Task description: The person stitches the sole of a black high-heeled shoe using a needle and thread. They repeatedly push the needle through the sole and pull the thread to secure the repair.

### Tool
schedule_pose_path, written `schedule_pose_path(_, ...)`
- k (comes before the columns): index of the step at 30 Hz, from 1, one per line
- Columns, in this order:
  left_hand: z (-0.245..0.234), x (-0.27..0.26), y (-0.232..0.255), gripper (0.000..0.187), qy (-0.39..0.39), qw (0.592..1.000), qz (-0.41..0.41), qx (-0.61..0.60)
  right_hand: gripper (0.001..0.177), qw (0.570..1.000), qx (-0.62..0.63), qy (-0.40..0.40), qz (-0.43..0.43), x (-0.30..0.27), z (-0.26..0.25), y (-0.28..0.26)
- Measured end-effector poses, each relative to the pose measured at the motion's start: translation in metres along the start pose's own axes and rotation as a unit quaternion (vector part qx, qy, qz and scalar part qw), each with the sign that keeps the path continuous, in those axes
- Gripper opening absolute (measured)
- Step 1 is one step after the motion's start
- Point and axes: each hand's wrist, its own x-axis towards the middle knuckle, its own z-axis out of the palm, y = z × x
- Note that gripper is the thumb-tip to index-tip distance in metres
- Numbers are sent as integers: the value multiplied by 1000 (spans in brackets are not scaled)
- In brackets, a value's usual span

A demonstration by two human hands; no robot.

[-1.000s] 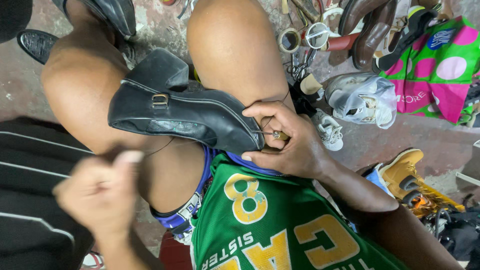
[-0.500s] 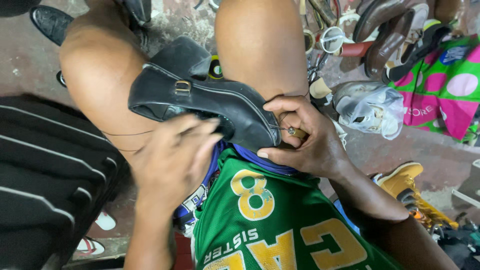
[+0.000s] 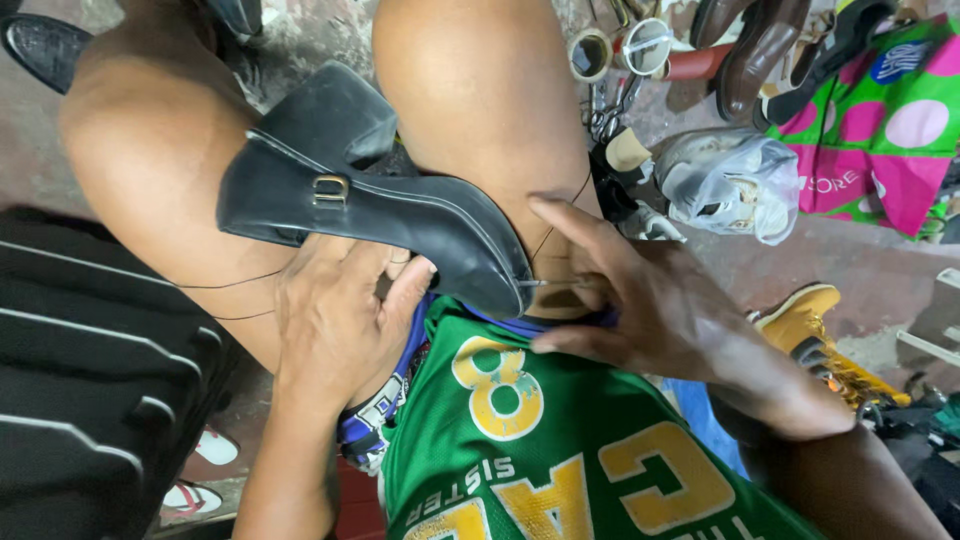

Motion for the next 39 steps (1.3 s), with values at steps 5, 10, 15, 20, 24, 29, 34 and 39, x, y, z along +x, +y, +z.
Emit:
schedule_pose_path(5, 4, -4, -7, 24, 7, 1000, -13, -1, 106, 982, -113, 51, -139, -7, -13, 2)
schedule_pose_path(10, 9, -8, -5, 18, 58, 997, 12, -43, 90, 968, -82, 176, -160, 8, 33, 2)
schedule_pose_path(15, 2, -11, -3, 14, 24, 967, -20, -254, 79, 984, 12, 133, -120, 17, 34, 4)
schedule_pose_path(20, -12, 1, -6, 17, -96, 976, -32, -194, 60, 995, -4, 69, -68, 19, 20, -2)
schedule_pose_path(24, -14, 3, -2, 17, -75, 994, 53, -64, 29, 991, 68, 71, -91, 19, 7, -4)
schedule_pose_path(29, -10, 4, -1, 15, -83, 995, 43, -23, 22, 911, 370, 92, -157, 20, 15, -7)
schedule_pose_path(34, -8, 8, -5, 17, -77, 995, 64, -14, 22, 908, 411, 63, -51, 33, 29, -20)
schedule_pose_path(39, -9, 7, -14, 17, -62, 995, 72, -8, 25, 973, 170, 133, -80, 54, 34, -28)
